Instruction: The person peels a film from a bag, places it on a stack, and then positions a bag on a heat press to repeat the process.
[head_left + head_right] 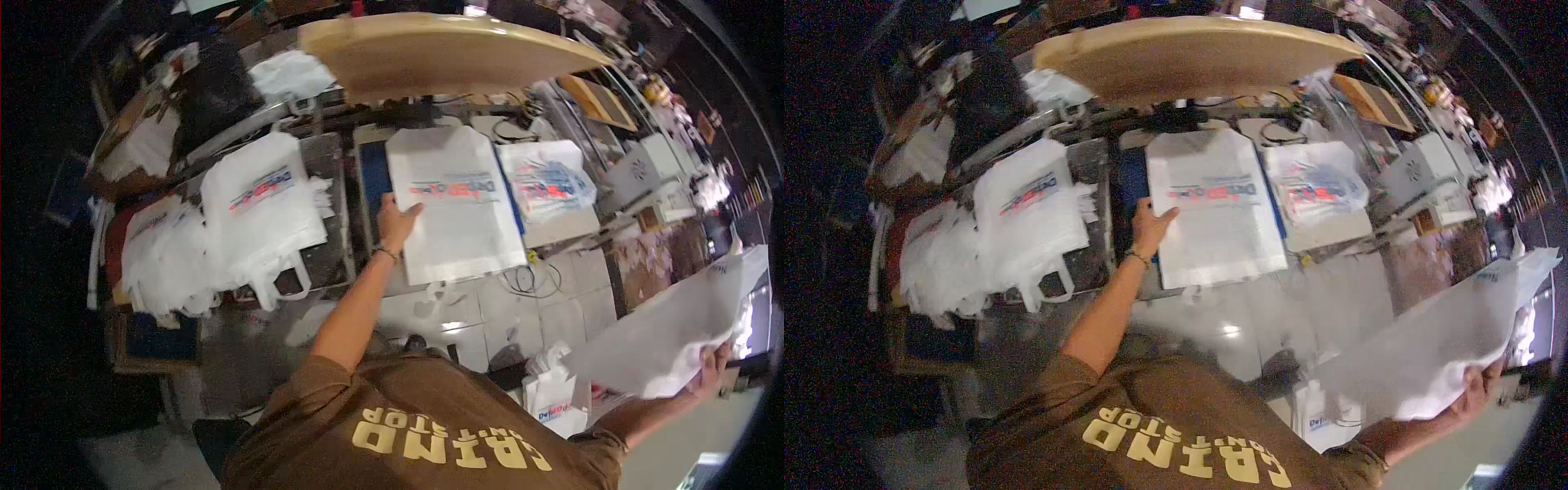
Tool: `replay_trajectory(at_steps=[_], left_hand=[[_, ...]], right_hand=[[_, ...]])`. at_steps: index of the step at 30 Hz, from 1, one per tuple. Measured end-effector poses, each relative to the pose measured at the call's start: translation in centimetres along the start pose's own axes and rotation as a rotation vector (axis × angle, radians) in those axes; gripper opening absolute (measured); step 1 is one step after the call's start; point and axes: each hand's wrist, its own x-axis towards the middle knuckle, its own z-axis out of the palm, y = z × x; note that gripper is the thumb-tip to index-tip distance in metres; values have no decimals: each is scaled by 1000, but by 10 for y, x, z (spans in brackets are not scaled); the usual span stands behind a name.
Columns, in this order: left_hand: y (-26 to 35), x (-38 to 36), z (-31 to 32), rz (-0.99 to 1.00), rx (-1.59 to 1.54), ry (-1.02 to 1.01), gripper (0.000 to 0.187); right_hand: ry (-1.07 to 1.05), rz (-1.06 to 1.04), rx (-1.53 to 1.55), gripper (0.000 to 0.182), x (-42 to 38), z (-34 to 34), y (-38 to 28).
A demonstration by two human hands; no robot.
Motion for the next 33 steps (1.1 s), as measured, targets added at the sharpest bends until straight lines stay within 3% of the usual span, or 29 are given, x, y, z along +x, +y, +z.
replay_trajectory(at_steps=[1, 3, 5, 7, 8, 9, 10, 11, 13, 14, 17, 19, 21, 22, 23, 24, 25, 26, 27, 28, 29, 30, 32, 33], left_hand=[[5, -2, -8, 65, 152, 116, 59], [39, -18, -53, 155, 297, 112, 59], [54, -25, -98, -226, -84, -541, 69], [35, -68, -151, -665, -657, -1030, 67], [9, -95, -165, -334, -395, -1090, 69], [-17, -110, -180, -7, -125, -1119, 72], [-23, -131, -195, -74, -223, -1131, 71], [-25, -143, -216, -239, -384, -1051, 69], [-27, -152, -250, -401, -557, -832, 68], [-26, -145, -269, -432, -615, -671, 67], [-27, -89, -343, -345, -591, -215, 64], [-35, -36, -402, -234, -461, -3, 63], [-51, 37, -460, -142, -316, 99, 61], [-62, 75, -487, -131, -292, 107, 61], [-61, 98, -496, -151, -538, 189, 60], [-75, 127, -510, -198, -531, 195, 57], [-89, 152, -519, -205, -530, 183, 57], [-101, 175, -526, -169, -276, 182, 54], [-112, 189, -527, -130, -22, 174, 51], [-118, 193, -519, -135, -21, 150, 51], [-122, 195, -507, 44, 332, 243, 47], [-129, 194, -496, 230, 684, 334, 43], [-175, 180, -468, 288, 411, 31, 39], [-195, 163, -451, 72, 334, -98, 43]], right_hand=[[-94, -19, 95, 42, 7, 31, -14], [-447, -20, 341, 43, 45, 136, -53], [-872, 31, 537, 44, 80, 241, -85], [-1263, 139, 611, 44, 97, 351, -116], [-1301, 121, 382, 42, 79, 378, -104], [-1520, 151, 523, 43, 95, 427, -131], [-1739, 184, 662, 45, 111, 484, -164], [-1758, 178, 661, 45, 106, 516, -182], [-1693, 86, 975, 39, 98, 565, -202], [-1717, 80, 972, 39, 102, 578, -205], [-1584, -375, 1254, 45, 121, 618, -203], [-1311, -266, 1294, 60, 111, 629, -181], [-1061, 510, 889, 73, 96, 628, -175], [-992, 602, 801, 76, 87, 647, -166], [-933, 693, 683, 71, 73, 670, -153], [-952, 796, 719, 65, 58, 693, -152], [-956, 807, 617, 59, 33, 716, -128], [-947, 897, 596, 56, 10, 734, -118], [-963, 959, 644, 54, -10, 753, -116], [-961, 901, 734, 56, -41, 775, -85], [-940, 1041, 741, 49, -76, 797, -48], [-924, 1051, 715, 48, -94, 807, -38], [-904, 1078, 691, 47, -112, 816, -37], [-877, 1105, 640, 47, -117, 816, -37]])
